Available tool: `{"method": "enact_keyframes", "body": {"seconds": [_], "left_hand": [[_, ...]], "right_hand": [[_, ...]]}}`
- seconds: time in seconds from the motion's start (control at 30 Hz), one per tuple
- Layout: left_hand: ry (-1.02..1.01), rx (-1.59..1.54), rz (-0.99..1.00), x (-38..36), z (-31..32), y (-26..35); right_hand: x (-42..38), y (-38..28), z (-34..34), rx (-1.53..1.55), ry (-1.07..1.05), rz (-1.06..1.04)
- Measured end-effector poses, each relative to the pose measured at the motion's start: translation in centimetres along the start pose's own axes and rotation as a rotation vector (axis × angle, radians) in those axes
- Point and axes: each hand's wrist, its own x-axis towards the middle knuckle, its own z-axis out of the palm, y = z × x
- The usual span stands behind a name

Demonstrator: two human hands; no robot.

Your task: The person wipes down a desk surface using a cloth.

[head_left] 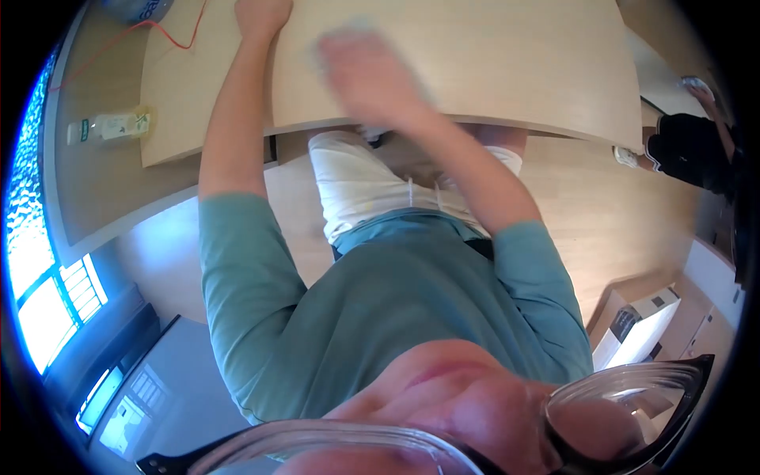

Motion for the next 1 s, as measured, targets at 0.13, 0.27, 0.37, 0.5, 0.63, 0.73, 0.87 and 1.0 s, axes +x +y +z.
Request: {"method": "enact_keyframes", "body": {"seconds": [0.13, 0.27, 0.37, 0.5, 0.63, 0.73, 0.87, 1.0], "left_hand": [[-0.004, -0.03, -0.124, -0.2, -0.7, 0.4], [0.04, -0.041, -0.115, -0.3, -0.2, 0.2], [-0.069, 0.056, -0.085, 0.1, 1.7, -2.4], [-0.063, 0.047, 0.026, -0.1, 2.1, -2.1], [-0.01, -0.108, -0.076, -0.4, 0.9, -0.1], [-0.125, 0.117, 0.024, 1.5, 1.4, 0.6], [-0.079, -0.1, -0.176, 1.4, 0.1, 1.4], [-0.04, -0.073, -0.171, 1.3, -0.7, 2.2]], "right_hand": [[5.3, -10.5, 8.2, 0.085, 0.132, -0.296], [6.6, -14.6, 12.9, 0.018, 0.251, -0.261], [4.2, -9.8, 10.4, -0.048, 0.218, -0.181], [-7.0, 2.9, -2.6, 0.036, 0.099, 0.17], [-21.6, 20.6, -9.4, -0.445, 0.234, 0.515], [-31.0, 29.8, -14.3, -0.568, 0.254, 0.875], [-33.6, 37.6, -17.5, -0.414, 0.282, 0.998], [-32.4, 46.4, -16.8, -0.427, 0.175, 0.965]]}}
